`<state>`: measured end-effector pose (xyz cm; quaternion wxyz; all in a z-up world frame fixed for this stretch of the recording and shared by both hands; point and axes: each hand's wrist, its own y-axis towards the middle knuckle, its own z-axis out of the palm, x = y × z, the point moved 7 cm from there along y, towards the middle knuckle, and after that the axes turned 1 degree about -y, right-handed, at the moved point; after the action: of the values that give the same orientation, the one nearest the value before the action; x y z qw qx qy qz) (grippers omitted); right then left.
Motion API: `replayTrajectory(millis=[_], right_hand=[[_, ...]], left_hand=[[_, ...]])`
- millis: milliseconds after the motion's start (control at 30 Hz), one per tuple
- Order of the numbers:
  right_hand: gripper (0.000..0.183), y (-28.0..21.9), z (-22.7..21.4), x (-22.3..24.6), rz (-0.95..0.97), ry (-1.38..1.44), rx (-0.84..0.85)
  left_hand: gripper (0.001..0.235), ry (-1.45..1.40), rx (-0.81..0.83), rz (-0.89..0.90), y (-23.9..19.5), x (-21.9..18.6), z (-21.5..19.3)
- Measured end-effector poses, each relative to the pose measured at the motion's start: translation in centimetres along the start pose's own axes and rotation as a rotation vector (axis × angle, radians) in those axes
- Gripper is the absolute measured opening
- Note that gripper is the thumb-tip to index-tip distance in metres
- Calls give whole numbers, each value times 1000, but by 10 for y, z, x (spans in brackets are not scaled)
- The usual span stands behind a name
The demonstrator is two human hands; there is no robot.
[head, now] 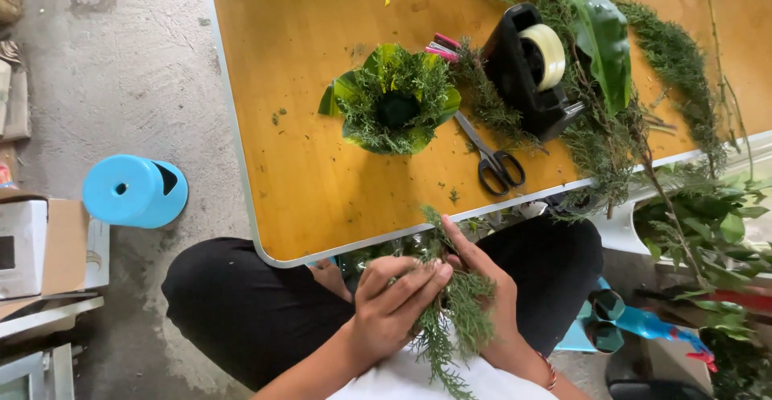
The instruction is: Trimming small sprigs from green branches using scissors and inserting them into a floral foam base to create an arrangement.
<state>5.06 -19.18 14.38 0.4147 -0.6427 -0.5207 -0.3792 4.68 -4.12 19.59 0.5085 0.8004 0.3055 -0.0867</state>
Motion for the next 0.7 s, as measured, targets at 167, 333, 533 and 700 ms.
replayTrajectory(millis=[167, 333, 533, 700], right_hand=[[48, 25, -28, -47, 15, 227, -261], [57, 9, -24, -26, -163, 236, -150], [48, 3, -11, -4, -645, -592, -279], [45, 7, 7, 10, -839, -758, -314]], left_hand=[[12, -16, 51, 357, 3, -42, -14], [15, 105, 47, -320, -10, 47, -2], [78, 702, 549, -874, -59, 128, -4], [41, 459, 174, -642, -4, 53, -21]])
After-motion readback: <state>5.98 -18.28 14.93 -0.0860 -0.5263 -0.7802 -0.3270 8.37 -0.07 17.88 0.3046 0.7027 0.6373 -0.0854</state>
